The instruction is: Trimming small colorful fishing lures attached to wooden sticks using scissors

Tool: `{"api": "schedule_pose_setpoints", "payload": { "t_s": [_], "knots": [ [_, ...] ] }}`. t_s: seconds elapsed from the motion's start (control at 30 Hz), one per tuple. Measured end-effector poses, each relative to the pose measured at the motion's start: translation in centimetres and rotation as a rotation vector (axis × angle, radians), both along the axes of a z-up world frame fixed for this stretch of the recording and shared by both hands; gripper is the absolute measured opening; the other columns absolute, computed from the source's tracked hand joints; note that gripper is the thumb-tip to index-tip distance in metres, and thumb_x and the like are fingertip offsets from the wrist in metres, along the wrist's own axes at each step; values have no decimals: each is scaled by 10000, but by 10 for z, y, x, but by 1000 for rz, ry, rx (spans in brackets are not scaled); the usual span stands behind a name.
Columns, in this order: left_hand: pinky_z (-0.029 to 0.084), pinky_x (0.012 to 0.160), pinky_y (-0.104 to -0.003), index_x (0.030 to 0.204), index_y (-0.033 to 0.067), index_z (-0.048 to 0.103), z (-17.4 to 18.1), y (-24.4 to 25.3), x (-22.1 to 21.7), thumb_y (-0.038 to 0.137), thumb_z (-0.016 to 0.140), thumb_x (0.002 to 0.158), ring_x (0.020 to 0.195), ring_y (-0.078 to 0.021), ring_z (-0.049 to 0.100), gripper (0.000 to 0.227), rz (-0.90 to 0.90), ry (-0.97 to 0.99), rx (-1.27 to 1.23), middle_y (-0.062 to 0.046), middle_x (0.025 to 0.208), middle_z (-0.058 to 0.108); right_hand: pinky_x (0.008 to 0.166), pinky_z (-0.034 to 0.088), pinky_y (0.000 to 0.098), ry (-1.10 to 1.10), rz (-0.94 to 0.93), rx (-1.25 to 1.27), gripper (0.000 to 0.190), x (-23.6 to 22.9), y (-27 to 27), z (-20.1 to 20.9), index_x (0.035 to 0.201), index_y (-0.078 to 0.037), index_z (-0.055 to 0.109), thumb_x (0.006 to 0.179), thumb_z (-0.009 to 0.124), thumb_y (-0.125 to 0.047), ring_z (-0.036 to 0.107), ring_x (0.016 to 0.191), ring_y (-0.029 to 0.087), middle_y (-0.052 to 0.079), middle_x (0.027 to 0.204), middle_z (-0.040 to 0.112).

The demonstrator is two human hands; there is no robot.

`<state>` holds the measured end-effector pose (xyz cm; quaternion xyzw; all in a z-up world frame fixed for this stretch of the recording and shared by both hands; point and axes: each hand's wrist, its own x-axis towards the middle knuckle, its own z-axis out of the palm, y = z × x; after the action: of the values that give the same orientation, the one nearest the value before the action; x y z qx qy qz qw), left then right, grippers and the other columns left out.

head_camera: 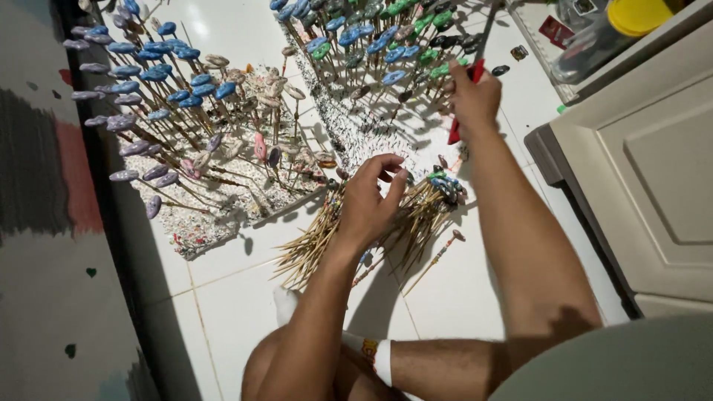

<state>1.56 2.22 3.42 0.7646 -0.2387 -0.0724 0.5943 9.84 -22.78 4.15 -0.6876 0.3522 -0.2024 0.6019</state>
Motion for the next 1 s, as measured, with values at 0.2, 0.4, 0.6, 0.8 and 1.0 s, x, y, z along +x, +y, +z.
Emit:
{"api": "schedule_pose_setpoints", "payload": {
  "t_s": [0.2,0.4,0.6,0.8,1.0],
  "knots": [
    [571,811,-394,1160,149,712,-38,-12,7,233,700,980,902,-277,709,199,141,-348,-110,-62,992,721,443,442,210,-367,22,78,145,-139,35,73,951,-136,602,1026,681,-231,497,442,61,78,704,644],
    [496,1065,-513,1355,117,625,-6,-25,-30,293,687,999,1248,-386,619,402,-101,-630,-79,-126,1301,669,488,431,234,-346,119,277,267,-269,32,-2,1191,-2,612,1006,588,-193,480,435,96,203,873,695],
    [539,948,-413,1061,145,717,-23,-33,-48,264,671,1016,994,-287,699,135,-75,-821,-61,-36,845,660,455,411,311,-335,161,384,203,-246,56,-27,1144,-19,599,963,629,-106,450,417,157,240,833,672],
    [562,632,-434,1168,242,643,-43,-16,-40,277,596,1030,725,-319,675,150,-129,-710,182,-50,773,593,511,395,212,-183,253,213,454,-240,74,-18,1451,-29,514,1057,505,-254,483,532,102,127,745,624],
    [548,561,-414,1134,281,640,-48,-19,-36,347,535,1054,640,-288,650,147,-27,-751,256,-19,716,533,504,400,247,-176,409,151,624,-258,91,-7,1607,-62,304,1041,395,-308,469,508,155,135,664,586]
  ]
}}
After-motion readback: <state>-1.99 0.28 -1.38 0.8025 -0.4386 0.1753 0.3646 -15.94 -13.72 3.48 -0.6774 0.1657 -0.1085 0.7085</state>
